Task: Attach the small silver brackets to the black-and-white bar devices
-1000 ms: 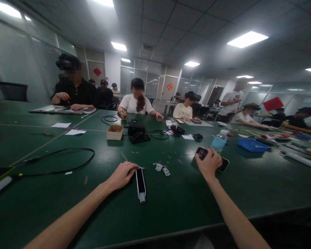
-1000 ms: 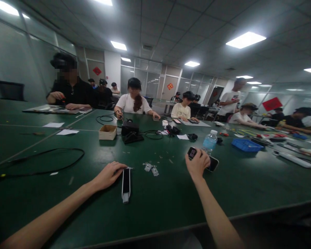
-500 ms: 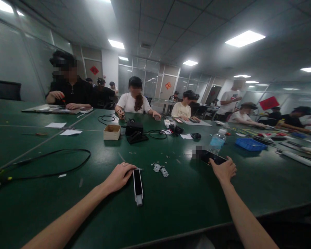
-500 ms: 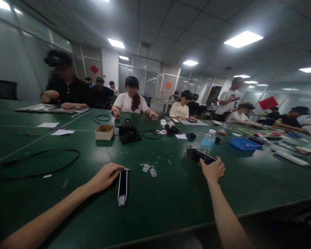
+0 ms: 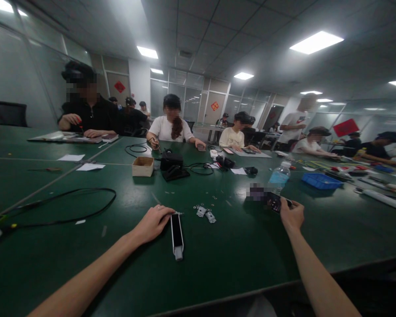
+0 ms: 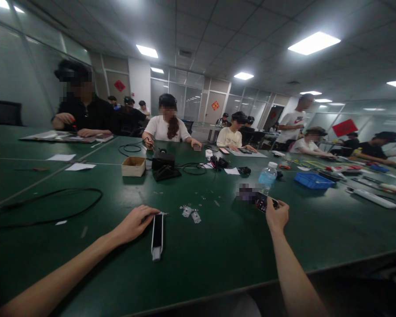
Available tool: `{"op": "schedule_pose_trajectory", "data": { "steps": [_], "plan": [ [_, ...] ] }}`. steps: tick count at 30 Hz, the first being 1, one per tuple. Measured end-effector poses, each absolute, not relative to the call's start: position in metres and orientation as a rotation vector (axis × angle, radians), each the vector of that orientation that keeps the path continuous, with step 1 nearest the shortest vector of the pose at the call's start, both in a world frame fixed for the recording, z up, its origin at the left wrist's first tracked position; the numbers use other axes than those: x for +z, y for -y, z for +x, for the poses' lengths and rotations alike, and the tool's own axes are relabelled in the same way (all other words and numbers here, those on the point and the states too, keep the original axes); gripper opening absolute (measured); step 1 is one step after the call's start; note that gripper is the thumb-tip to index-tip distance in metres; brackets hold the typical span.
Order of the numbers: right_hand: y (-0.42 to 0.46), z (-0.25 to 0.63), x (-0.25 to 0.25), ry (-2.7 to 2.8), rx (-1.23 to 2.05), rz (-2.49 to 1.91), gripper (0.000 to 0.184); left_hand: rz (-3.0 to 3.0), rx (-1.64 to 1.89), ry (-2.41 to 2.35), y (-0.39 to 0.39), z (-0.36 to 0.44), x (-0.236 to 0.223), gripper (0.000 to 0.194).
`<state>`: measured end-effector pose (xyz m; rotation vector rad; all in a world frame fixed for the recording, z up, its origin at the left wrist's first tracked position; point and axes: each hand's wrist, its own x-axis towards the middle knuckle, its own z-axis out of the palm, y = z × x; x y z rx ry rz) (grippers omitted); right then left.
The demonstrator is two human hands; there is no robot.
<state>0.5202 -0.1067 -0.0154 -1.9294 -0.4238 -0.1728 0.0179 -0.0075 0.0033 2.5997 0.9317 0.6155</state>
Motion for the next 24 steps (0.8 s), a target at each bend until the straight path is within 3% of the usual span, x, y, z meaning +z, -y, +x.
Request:
{"op": "schedule_pose_trajectory", "data": {
  "steps": [7,13,20,24],
  "plan": [
    [0.11,0.513,-0.01,0.383,-0.283,-1.901,0.045,2.607,0.588,-0.958,0.012,0.019,0.011,0.029],
    [0.104,0.473,0.006,0.774,-0.716,-1.748,0.03,2.602,0.575,-0.954,0.013,0.021,0.013,0.03],
    [0.063,0.354,0.016,1.838,-0.147,-1.534,0.015,2.611,0.602,-0.951,0.01,0.02,0.009,0.027],
    [0.042,0.303,0.024,2.119,0.131,-1.596,0.024,2.618,0.594,-0.954,0.012,0.021,0.011,0.028]
  ]
}}
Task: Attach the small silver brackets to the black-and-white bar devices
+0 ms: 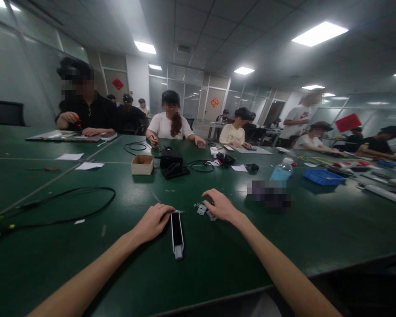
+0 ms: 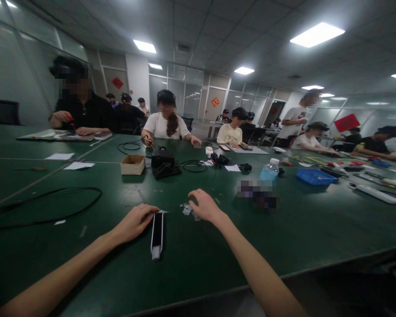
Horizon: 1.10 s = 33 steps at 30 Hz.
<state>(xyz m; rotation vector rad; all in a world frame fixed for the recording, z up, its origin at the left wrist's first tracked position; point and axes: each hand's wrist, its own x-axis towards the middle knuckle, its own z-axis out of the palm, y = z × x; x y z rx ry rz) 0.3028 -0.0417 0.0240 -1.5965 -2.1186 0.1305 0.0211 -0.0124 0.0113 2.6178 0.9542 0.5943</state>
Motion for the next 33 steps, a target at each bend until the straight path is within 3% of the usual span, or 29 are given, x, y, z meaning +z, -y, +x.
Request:
{"op": "schedule_pose_trajectory", "data": {
  "steps": [6,22,33],
  "plan": [
    [0.024,0.277,0.026,2.378,0.289,-1.668,0.025,2.615,0.578,-0.964,0.013,0.021,0.011,0.03],
    [0.037,0.279,0.018,2.241,0.127,-1.598,0.011,2.627,0.587,-0.96,0.011,0.022,0.008,0.029],
    [0.034,0.297,0.004,2.147,0.111,-1.594,0.02,2.634,0.631,-1.067,0.015,0.02,0.004,0.024]
  ]
}}
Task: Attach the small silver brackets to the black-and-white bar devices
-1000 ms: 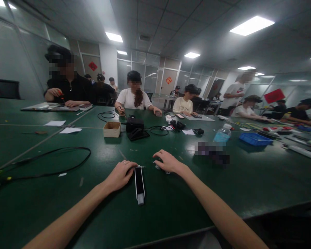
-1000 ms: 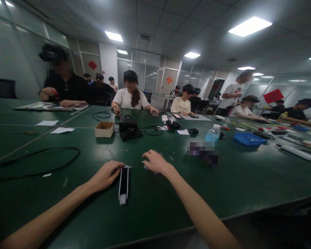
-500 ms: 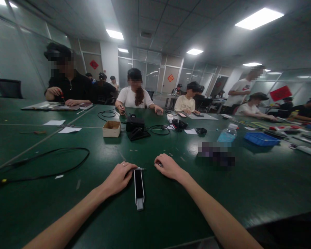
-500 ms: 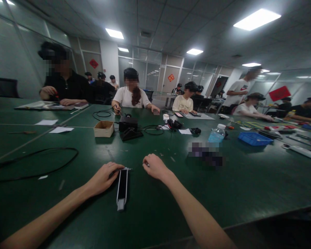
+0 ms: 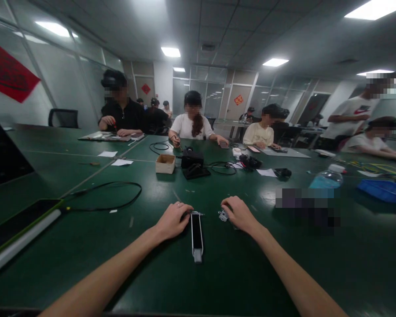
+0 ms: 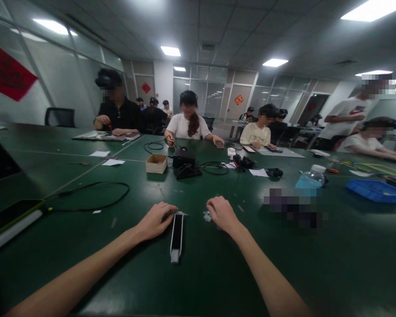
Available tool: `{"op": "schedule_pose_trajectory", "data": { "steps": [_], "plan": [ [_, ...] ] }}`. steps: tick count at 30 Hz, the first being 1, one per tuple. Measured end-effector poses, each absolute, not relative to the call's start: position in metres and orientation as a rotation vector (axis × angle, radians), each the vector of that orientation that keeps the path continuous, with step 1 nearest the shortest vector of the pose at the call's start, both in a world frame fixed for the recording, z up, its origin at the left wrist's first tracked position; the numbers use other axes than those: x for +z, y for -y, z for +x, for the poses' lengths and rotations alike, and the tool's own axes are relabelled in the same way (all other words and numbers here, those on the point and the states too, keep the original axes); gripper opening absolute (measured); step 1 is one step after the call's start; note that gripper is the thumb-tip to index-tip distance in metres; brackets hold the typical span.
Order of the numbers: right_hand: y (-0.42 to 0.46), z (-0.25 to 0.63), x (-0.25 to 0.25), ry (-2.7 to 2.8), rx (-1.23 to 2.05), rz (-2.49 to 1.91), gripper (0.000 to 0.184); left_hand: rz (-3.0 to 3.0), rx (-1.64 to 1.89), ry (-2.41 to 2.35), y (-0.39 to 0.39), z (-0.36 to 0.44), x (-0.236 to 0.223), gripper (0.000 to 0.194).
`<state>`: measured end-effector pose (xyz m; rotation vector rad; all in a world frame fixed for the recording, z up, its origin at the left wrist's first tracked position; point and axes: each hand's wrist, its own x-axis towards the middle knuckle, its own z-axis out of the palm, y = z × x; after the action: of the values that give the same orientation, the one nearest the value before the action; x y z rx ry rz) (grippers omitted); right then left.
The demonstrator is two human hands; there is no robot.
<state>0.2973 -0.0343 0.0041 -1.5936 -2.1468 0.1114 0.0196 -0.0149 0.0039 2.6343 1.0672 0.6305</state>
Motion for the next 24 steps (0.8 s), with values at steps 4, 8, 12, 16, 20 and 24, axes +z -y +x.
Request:
{"op": "schedule_pose_trajectory", "data": {
  "steps": [4,8,12,16,20,24],
  "plan": [
    [0.033,0.297,-0.002,2.184,0.166,-1.566,0.024,2.658,0.647,-1.092,0.019,0.019,0.013,0.026],
    [0.032,0.297,-0.005,2.164,0.165,-1.557,0.028,2.672,0.668,-1.228,0.026,0.016,0.031,0.028],
    [0.03,0.303,-0.011,2.132,0.124,-1.535,0.034,2.626,0.742,-1.486,0.035,-0.01,0.047,0.036],
    [0.025,0.309,-0.018,2.107,0.044,-1.463,0.038,2.498,0.726,-1.929,0.046,-0.082,0.054,0.04],
    [0.025,0.308,-0.019,2.114,-0.02,-1.339,0.037,2.107,0.499,-2.602,0.06,-0.183,0.061,0.048],
    [0.027,0.303,-0.017,2.133,0.023,-1.299,0.036,1.686,0.209,-2.931,0.068,-0.262,0.069,0.061]
  ]
}}
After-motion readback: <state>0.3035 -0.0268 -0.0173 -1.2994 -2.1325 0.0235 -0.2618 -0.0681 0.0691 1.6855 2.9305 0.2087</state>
